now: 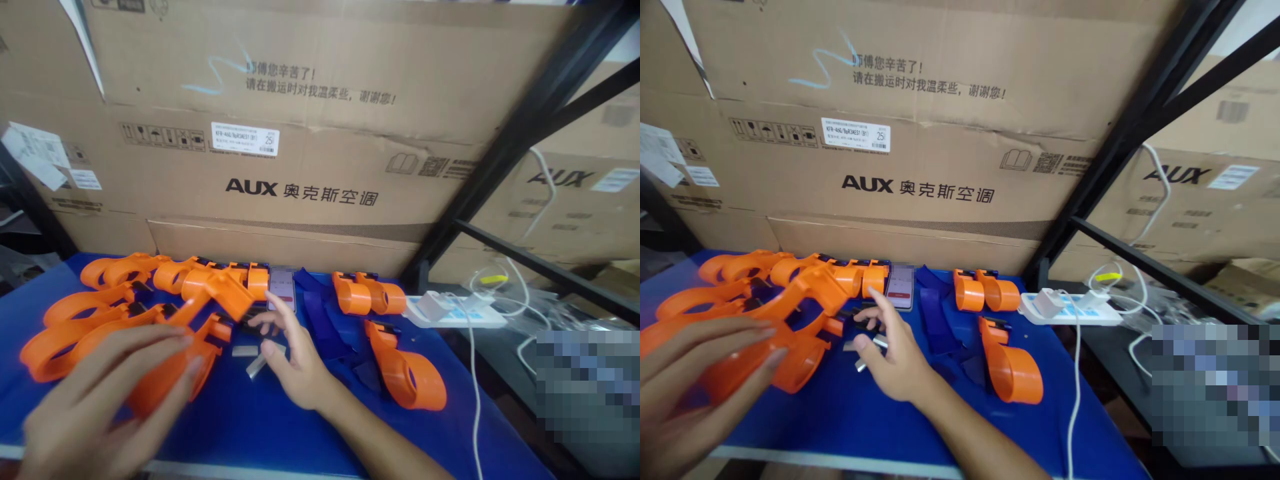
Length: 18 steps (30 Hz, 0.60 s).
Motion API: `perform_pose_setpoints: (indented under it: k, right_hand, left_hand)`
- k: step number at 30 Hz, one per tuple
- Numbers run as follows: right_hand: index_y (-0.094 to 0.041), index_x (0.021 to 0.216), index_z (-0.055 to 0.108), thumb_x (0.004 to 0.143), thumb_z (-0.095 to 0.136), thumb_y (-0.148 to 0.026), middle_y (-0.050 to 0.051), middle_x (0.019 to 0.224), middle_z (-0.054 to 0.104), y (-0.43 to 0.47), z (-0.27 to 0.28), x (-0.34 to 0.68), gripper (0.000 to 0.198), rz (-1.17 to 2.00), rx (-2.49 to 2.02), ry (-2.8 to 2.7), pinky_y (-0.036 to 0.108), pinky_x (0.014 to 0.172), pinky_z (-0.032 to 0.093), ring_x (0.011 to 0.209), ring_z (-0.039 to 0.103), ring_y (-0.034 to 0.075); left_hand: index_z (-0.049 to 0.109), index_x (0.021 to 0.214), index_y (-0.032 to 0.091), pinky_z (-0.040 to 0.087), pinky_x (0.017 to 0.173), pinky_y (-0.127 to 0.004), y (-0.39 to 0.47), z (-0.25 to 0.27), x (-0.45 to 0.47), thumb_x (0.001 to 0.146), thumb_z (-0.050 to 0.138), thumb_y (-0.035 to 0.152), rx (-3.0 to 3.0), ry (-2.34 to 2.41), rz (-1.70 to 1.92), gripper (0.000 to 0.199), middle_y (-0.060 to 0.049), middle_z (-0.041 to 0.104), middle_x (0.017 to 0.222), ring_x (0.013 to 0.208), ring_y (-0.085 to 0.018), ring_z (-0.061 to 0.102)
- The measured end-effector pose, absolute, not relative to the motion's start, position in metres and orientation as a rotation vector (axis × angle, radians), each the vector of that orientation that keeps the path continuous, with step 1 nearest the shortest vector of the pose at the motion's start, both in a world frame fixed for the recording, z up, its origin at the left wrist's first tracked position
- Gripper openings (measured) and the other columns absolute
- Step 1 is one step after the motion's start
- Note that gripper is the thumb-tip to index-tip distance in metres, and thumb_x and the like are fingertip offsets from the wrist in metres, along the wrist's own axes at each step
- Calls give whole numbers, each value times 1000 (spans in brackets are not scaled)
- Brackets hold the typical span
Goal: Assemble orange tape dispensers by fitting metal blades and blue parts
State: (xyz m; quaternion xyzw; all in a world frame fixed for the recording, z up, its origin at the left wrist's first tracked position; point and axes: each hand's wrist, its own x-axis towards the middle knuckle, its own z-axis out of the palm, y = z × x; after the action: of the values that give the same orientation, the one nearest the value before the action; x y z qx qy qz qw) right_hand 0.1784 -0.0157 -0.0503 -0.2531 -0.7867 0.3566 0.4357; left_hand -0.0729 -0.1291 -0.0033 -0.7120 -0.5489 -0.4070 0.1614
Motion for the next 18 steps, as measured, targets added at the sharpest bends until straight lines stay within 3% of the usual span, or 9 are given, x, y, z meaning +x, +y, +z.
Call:
perform_pose_setpoints:
  k: [2,4,8,13,18]
  right_hand:
    - [-25,152,34,100,49,-55,9,108,69,-16,-48,178,62,1108,-616,-1757,41,84,55,92,67,23]
    - [-25,141,47,98,53,-58,6,95,69,-15,-45,178,54,1265,-658,-1560,34,69,56,75,67,19]
    - [-23,121,61,92,67,-52,-1,76,66,-8,-43,180,41,1396,-764,-1342,22,43,40,44,49,9]
    - [-20,116,66,90,69,-49,-1,73,66,6,-41,193,39,1377,-808,-1191,20,36,32,40,44,7]
    - [-19,115,68,87,72,-48,-1,72,67,16,-35,206,40,1307,-823,-1090,20,35,28,41,42,7]
  left_hand:
    - [68,117,34,59,95,-43,-121,-3,-46,82,75,25,-2159,-1424,-1198,37,1,73,114,101,-25,71]
    - [68,118,29,61,92,-38,-112,-9,-24,84,71,20,-2358,-1325,-1193,35,-3,73,113,102,-24,71]
    - [63,129,28,59,98,-40,-98,-18,-8,90,67,23,-2567,-1267,-1133,40,-7,72,123,111,-24,70]
    - [40,155,31,46,111,-55,-96,-15,-34,89,65,49,-2569,-1388,-970,73,-10,53,154,135,-36,54]
    - [32,160,31,53,101,-49,-95,-37,-73,89,65,50,-2511,-1390,-611,81,-9,62,145,125,-34,63]
